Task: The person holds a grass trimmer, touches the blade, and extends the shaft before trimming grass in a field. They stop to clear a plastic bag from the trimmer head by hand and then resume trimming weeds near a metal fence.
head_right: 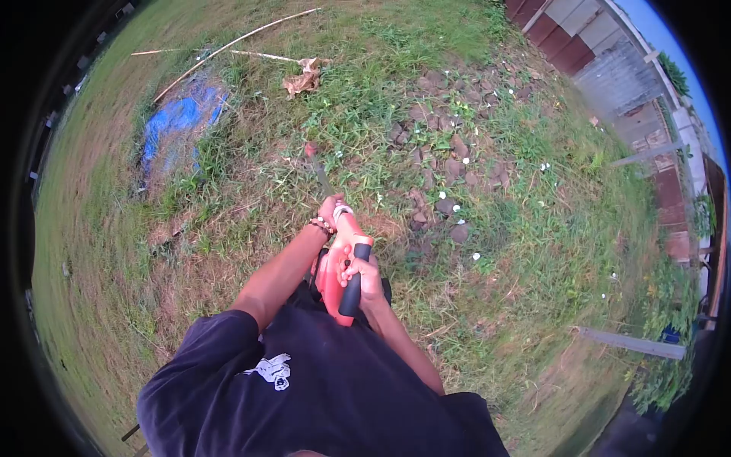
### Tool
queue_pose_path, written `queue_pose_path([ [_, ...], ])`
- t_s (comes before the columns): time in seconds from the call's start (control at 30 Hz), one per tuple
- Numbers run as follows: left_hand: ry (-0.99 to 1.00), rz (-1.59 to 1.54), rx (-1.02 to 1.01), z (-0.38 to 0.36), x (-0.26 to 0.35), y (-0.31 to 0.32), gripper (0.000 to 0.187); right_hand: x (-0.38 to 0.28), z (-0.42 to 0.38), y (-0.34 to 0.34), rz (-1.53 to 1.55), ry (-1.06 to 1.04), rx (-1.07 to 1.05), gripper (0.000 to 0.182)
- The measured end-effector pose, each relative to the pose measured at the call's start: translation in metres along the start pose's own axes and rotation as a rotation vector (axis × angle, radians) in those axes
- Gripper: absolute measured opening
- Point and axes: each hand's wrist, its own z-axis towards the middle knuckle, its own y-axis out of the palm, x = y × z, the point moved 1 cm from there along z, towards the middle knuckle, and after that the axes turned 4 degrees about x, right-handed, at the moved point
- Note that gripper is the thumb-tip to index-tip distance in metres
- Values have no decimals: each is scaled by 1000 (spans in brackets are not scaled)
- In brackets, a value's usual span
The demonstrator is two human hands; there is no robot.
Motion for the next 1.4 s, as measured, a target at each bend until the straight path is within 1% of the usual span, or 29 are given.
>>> queue_pose_path([
  [0.07, -95, 10, 31, 4, -5, 32, 40, -17, 10, 5, 4, -37, 68, 36],
  [0.1, -112, 47, 22, 19, -5, 41, 41, -24, 17, 6, 6, -57, 104, 36],
  [0.17, -42, 320, 91, 30, -16, 68, 41, -44, 34, 5, -39, -106, 161, 33],
  [0.23, -155, 246, -48, 49, -19, 76, 40, -54, 34, 22, -104, -174, 219, 31],
  [0.27, -215, 194, -106, 60, -18, 83, 40, -62, 33, 35, -161, -185, 310, 25],
  [0.37, -411, 5, -228, 81, -16, 99, 41, -75, 46, 59, -295, -219, 302, 16],
  [0.4, -309, 93, -246, 84, -17, 103, 42, -77, 52, 67, -363, -242, 280, 10],
  [0.5, -439, 74, -444, 87, -11, 112, 38, -86, 62, 77, -395, -201, 243, 10],
  [0.53, -405, 122, -472, 92, -10, 117, 38, -89, 68, 74, -398, -230, 266, 11],
  [0.63, -377, -15, -257, 93, -2, 133, 39, -99, 78, 74, -339, -230, 303, 12],
  [0.67, -379, -80, -206, 90, 5, 137, 39, -97, 85, 63, -329, -227, 270, 18],
  [0.77, -140, 62, -234, 97, 29, 132, 39, -102, 101, 50, -245, -148, 211, 34],
  [0.8, -117, 30, -105, 96, 40, 136, 38, -105, 106, 50, -237, -128, 191, 35],
  [0.9, 59, 89, 31, 89, 76, 141, 38, -112, 132, 43, -231, -41, 73, 36],
  [0.93, 79, 104, 24, 87, 89, 140, 37, -113, 141, 46, -226, -57, 103, 32],
  [1.03, 142, 87, 33, 89, 123, 140, 35, -119, 176, 47, -231, 8, 56, 31],
  [1.07, 113, 36, 27, 91, 137, 140, 35, -120, 187, 48, -204, 9, 41, 30],
  [1.17, 198, 47, 40, 83, 155, 149, 35, -120, 208, 56, -200, 19, -10, 30],
  [1.2, 248, 103, 91, 74, 156, 158, 35, -121, 211, 59, -225, 15, 10, 30],
  [1.27, 178, 61, 24, 93, 170, 154, 36, -122, 218, 62, -269, -2, 35, 29],
  [1.33, 107, 25, -37, 93, 173, 166, 34, -127, 219, 67, -289, -30, 53, 25],
  [1.4, 166, 127, 36, 100, 159, 177, 35, -131, 211, 75, -274, -77, 98, 23],
])
